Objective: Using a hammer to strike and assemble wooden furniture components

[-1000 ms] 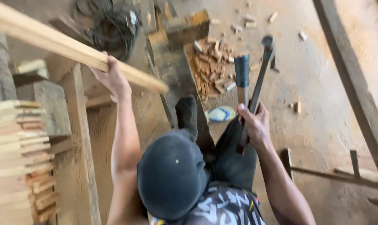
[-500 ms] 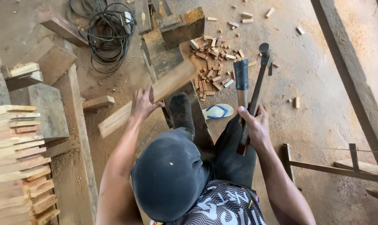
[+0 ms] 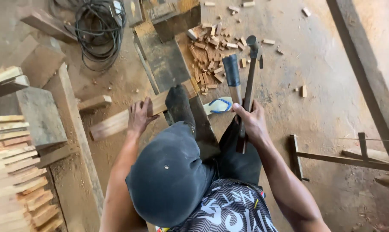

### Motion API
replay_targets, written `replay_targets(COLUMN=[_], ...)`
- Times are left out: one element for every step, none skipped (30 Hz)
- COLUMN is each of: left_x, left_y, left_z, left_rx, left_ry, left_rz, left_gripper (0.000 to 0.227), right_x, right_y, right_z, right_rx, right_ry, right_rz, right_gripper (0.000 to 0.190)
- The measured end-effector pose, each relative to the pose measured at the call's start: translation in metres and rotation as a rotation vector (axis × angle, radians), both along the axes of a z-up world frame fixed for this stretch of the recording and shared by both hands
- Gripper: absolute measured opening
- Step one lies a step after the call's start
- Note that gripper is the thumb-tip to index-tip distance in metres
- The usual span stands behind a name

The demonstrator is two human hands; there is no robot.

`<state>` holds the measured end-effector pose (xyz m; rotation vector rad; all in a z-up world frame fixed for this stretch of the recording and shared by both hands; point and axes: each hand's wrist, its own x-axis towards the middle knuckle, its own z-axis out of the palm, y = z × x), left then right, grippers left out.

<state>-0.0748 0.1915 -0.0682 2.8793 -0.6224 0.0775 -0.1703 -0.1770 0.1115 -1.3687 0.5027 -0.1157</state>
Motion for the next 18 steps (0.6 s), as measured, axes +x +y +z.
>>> replay_targets(left_x=[0.002, 0.003, 0.001, 0.000, -0.001, -0.001, -0.002, -0.003, -0.005, -0.005, -0.007, -0.009, -0.012, -0.015, -0.016, -0.015, -0.017, -0.019], left_y=[0.000, 0.000, 0.000, 0.002, 0.004, 0.005, 0.006, 0.006, 0.007, 0.004, 0.003, 0.002, 0.001, 0.000, -0.002, -0.004, -0.005, -0.006], left_z=[0.000, 0.001, 0.000, -0.001, -0.001, -0.001, -0.001, 0.000, 0.001, 0.002, 0.002, 0.002, 0.003, 0.004, 0.004, 0.007, 0.010, 0.012], left_rx=[0.002, 0.008, 0.015, 0.017, 0.030, 0.043, 0.043, 0.043, 0.045, 0.046, 0.041, 0.036, 0.038, 0.030, 0.019, 0.017, 0.003, -0.010], left_ry=[0.006, 0.015, 0.028, 0.040, 0.029, 0.019, 0.022, 0.012, 0.002, 0.006, -0.006, -0.019, -0.015, -0.021, -0.031, -0.032, -0.023, -0.014], left_rz=[0.003, 0.003, 0.003, 0.007, -0.011, -0.029, -0.031, -0.036, -0.038, -0.039, -0.022, -0.005, -0.005, 0.001, 0.007, 0.008, 0.018, 0.028], left_gripper=[0.087, 0.088, 0.089, 0.089, 0.091, 0.092, 0.092, 0.092, 0.091, 0.091, 0.091, 0.090, 0.090, 0.091, 0.092, 0.092, 0.091, 0.089], right_x=[0.000, 0.000, -0.002, 0.000, 0.000, 0.002, 0.001, 0.000, -0.001, -0.001, 0.000, 0.000, 0.000, 0.000, 0.001, 0.003, 0.003, 0.003], right_y=[0.000, 0.001, 0.001, 0.002, 0.003, 0.004, 0.003, 0.001, 0.000, -0.002, -0.003, -0.004, -0.002, -0.001, -0.001, -0.001, -0.001, -0.001], right_z=[-0.001, -0.002, -0.004, 0.001, 0.007, 0.012, 0.005, -0.002, -0.009, -0.016, -0.023, -0.029, -0.030, -0.031, -0.031, -0.036, -0.040, -0.045], right_rx=[0.002, 0.003, 0.005, 0.007, -0.001, -0.009, -0.009, 0.005, 0.019, 0.021, 0.018, 0.014, 0.016, 0.036, 0.052, 0.050, 0.048, 0.046], right_ry=[0.006, 0.005, 0.009, 0.021, 0.014, 0.007, 0.010, 0.014, 0.019, 0.023, 0.025, 0.026, 0.029, 0.020, 0.007, 0.006, 0.005, 0.005], right_rz=[0.003, 0.013, 0.024, 0.027, 0.041, 0.054, 0.051, 0.048, 0.047, 0.046, 0.050, 0.054, 0.055, 0.056, 0.057, 0.058, 0.071, 0.084], right_gripper=[0.016, 0.016, 0.017, 0.017, 0.017, 0.019, 0.019, 0.020, 0.021, 0.021, 0.023, 0.024, 0.024, 0.022, 0.020, 0.020, 0.020, 0.021])
